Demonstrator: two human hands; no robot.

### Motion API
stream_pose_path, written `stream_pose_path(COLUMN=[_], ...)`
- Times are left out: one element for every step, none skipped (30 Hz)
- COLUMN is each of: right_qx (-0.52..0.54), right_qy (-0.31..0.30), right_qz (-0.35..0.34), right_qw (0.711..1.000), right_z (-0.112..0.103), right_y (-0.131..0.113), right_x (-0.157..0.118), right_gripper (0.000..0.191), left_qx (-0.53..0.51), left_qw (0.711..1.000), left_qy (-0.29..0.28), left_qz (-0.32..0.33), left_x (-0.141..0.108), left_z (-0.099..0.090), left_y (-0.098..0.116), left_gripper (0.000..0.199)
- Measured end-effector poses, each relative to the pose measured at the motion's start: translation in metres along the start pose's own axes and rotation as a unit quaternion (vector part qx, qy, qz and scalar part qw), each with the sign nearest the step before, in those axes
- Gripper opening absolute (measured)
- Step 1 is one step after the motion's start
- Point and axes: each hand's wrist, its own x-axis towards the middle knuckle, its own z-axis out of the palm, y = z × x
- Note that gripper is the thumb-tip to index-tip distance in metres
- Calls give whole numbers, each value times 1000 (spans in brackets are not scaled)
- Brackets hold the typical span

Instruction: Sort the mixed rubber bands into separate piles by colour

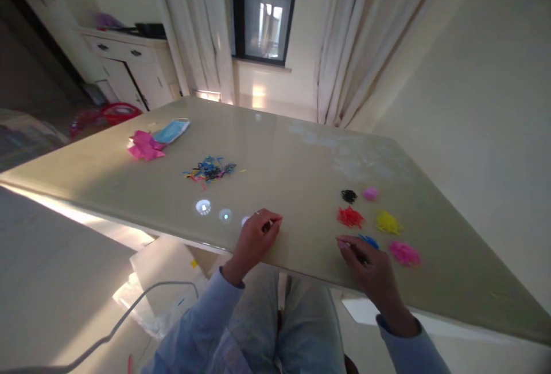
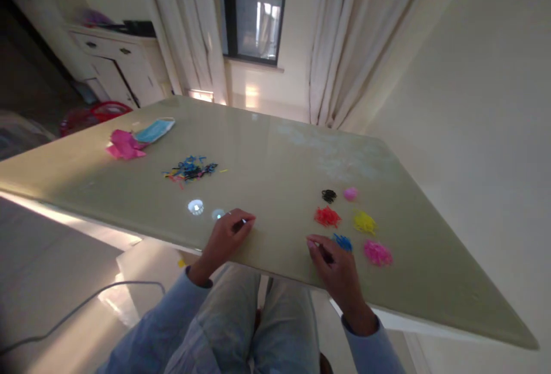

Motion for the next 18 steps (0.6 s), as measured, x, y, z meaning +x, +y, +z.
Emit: stream_pose_path(right_qx=[4, 9, 14, 20, 26, 33, 39, 41, 36, 23, 2, -24, -59, -98, -133, -151, -166, -177], right_qy=[-23, -44, -65, -86, -105, -130, -145, -168, -186, -197, -216, -232, -250, -259, -269, -272, -275, -277], right_qz=[-24, -46, -66, -85, -98, -112, -124, -133, -141, -149, -159, -167, -173, -176, -175, -171, -167, -162], right_qw=[999, 998, 996, 992, 989, 985, 981, 976, 972, 969, 963, 958, 951, 945, 938, 935, 932, 931], right_z=[5, 12, 20, 29, 40, 52, 65, 80, 96, 112, 128, 143, 158, 172, 184, 195, 204, 211], right_y=[-9, -19, -30, -42, -53, -64, -75, -84, -93, -100, -107, -113, -119, -124, -128, -131, -133, -135], right_x=[10, 21, 33, 47, 61, 76, 92, 108, 123, 137, 150, 162, 172, 181, 188, 194, 199, 202], right_gripper=[32, 32, 31, 31, 31, 30, 29, 28, 27, 26, 27, 29, 30, 31, 32, 32, 32, 31], left_qx=[12, 25, 36, 45, 50, 51, 49, 45, 43, 42, 42, 44, 48, 53, 60, 70, 80, 91], left_qw=[1000, 1000, 999, 999, 998, 998, 998, 998, 998, 998, 998, 997, 997, 996, 995, 994, 992, 990], left_qy=[-3, -8, -12, -17, -23, -29, -34, -39, -42, -43, -44, -48, -52, -60, -69, -79, -89, -98], left_qz=[6, 10, 13, 14, 15, 18, 21, 24, 28, 30, 31, 32, 32, 34, 36, 40, 43, 44], left_x=[0, -1, -1, -2, -3, -4, -4, -5, -6, -6, -6, -6, -6, -5, -5, -5, -4, -4], left_z=[2, 4, 5, 5, 5, 4, 4, 3, 3, 3, 2, 2, 2, 2, 1, 1, 0, 0], left_y=[2, 4, 6, 7, 7, 7, 6, 6, 5, 5, 4, 4, 5, 5, 6, 6, 7, 7], left_gripper=[14, 15, 15, 15, 15, 15, 16, 16, 16, 17, 17, 17, 18, 18, 18, 18, 17, 16])
